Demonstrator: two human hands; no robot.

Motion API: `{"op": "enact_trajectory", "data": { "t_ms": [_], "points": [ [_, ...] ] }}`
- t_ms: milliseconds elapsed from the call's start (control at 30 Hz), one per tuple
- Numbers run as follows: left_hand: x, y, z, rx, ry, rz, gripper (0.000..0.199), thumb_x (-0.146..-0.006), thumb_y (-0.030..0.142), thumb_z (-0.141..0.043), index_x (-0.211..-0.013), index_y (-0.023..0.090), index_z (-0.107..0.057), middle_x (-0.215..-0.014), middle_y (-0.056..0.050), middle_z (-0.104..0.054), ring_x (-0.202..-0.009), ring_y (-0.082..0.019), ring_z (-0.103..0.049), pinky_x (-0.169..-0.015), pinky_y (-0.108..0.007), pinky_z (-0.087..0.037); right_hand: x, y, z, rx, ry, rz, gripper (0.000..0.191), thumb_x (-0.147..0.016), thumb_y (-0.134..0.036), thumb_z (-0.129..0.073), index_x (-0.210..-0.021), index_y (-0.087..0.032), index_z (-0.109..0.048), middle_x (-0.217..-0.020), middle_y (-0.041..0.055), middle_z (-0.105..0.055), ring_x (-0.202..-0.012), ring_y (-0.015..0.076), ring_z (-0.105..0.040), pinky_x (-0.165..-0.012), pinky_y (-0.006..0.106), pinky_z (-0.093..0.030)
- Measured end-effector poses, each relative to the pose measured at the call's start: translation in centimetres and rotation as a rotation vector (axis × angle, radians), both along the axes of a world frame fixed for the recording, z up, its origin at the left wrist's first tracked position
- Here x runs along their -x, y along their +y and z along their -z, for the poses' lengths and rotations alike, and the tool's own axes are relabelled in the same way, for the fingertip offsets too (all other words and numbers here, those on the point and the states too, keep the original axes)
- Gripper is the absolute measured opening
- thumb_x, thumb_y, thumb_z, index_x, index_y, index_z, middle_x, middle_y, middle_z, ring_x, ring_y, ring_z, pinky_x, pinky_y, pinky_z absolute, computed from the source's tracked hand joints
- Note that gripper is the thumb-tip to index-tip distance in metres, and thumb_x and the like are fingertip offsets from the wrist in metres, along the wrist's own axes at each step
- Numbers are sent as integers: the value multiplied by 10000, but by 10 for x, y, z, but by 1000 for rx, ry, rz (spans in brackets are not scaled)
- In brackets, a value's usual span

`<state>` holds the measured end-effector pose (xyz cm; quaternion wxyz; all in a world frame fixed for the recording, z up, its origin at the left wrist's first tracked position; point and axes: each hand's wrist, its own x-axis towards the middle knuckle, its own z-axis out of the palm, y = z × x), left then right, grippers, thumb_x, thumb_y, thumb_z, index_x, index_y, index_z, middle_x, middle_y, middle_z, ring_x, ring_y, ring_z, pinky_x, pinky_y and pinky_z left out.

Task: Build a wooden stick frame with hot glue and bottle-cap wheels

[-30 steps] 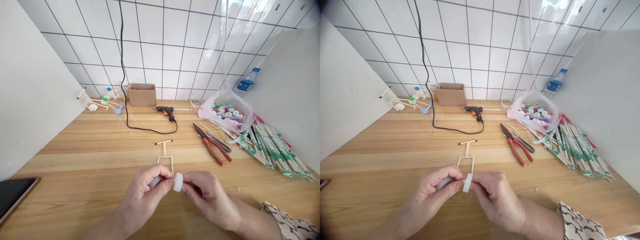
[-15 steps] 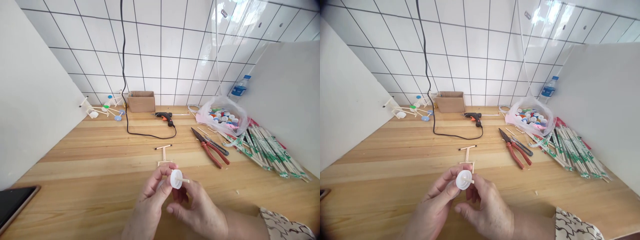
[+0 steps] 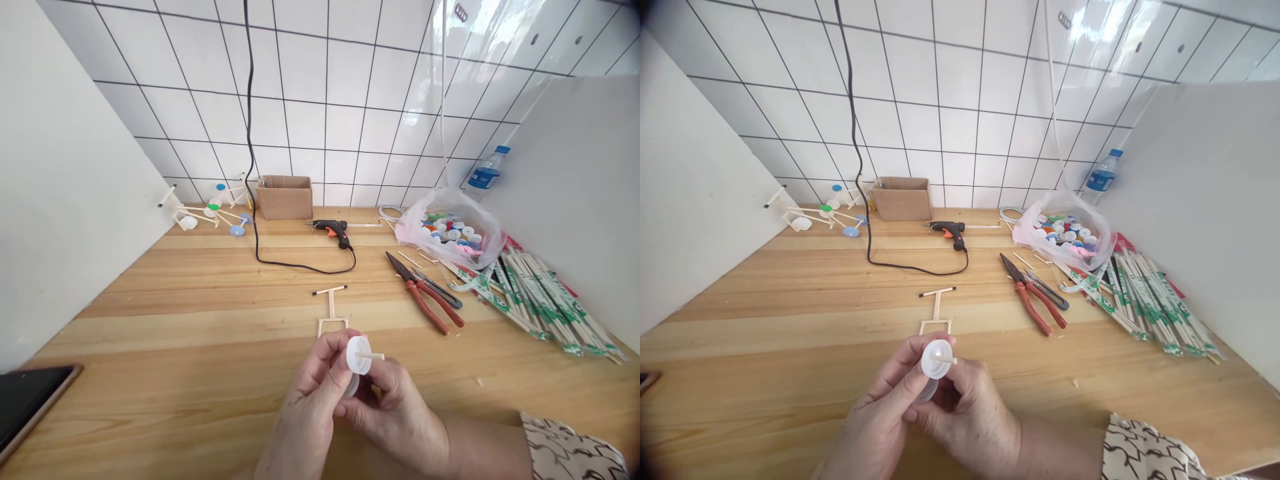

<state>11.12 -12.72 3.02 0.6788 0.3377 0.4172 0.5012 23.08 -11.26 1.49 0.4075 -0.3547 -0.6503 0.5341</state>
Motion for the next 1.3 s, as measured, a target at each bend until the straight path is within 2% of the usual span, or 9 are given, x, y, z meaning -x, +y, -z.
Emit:
{"op": "enact_trajectory", "data": {
  "t_ms": [100, 200, 400, 533, 667, 767, 1000, 1300],
  "points": [
    [3, 3, 1, -16, 10, -14, 186, -841, 398, -613, -908, 231, -659, -817, -1, -627, -776, -141, -566, -710, -221, -481, -5, 1, -2, -43, -33, 4, 236, -811, -345, -635, -718, -167, -511, -597, -53, -400, -531, 73, -336, -464, 179, -309],
    [5, 5, 4, -57, 21, -15, 149, -864, 364, -592, -899, 228, -644, -853, 1, -641, -772, -133, -560, -723, -218, -476, -11, 1, -3, -117, -63, -1, 208, -832, -362, -611, -798, -162, -567, -622, -43, -408, -553, 83, -359, -488, 189, -341],
    [21, 13, 6, -223, 190, -33, 86, -886, 300, -568, -898, 232, -619, -908, 3, -650, -874, -145, -573, -793, -216, -456, -24, 4, -10, -144, -42, 7, 301, -854, -420, -594, -1039, -183, -606, -687, -4, -541, -589, 108, -479, -553, 216, -454],
    [34, 17, -8, -364, 475, 86, 147, -908, 302, -515, -823, 210, -593, -865, -10, -641, -862, -156, -583, -765, -214, -452, -36, 13, -18, -185, -107, 86, 216, -798, -298, -659, -956, -167, -593, -722, 14, -587, -612, 117, -532, -587, 223, -488],
    [34, 15, -15, -634, 741, 89, 137, -923, 223, -443, -824, 212, -536, -809, -7, -619, -736, -139, -578, -644, -208, -436, -42, 20, -23, -193, -260, -8, 159, -777, -220, -648, -911, -144, -609, -692, 8, -594, -592, 111, -538, -583, 223, -483],
    [31, 13, -13, -738, 863, 57, 142, -919, 174, -419, -810, 213, -501, -740, 4, -587, -640, -125, -545, -596, -213, -423, -41, 21, -24, -191, -289, -58, 115, -794, -236, -624, -874, -155, -607, -696, 8, -606, -608, 115, -547, -595, 224, -488],
    [34, 12, -8, -852, 920, 68, 150, -917, 133, -375, -820, 207, -462, -731, -5, -549, -630, -135, -515, -581, -244, -392, -41, 22, -24, -192, -318, -95, 127, -820, -267, -613, -886, -159, -606, -742, 23, -627, -650, 126, -556, -618, 227, -483],
    [33, 10, -9, -921, 989, 88, 160, -905, 95, -359, -810, 198, -437, -727, -12, -535, -631, -146, -475, -588, -267, -363, -45, 23, -24, -263, -335, -110, 180, -849, -262, -616, -1001, -164, -614, -817, 38, -663, -722, 145, -599, -651, 231, -498]
  ]
}}
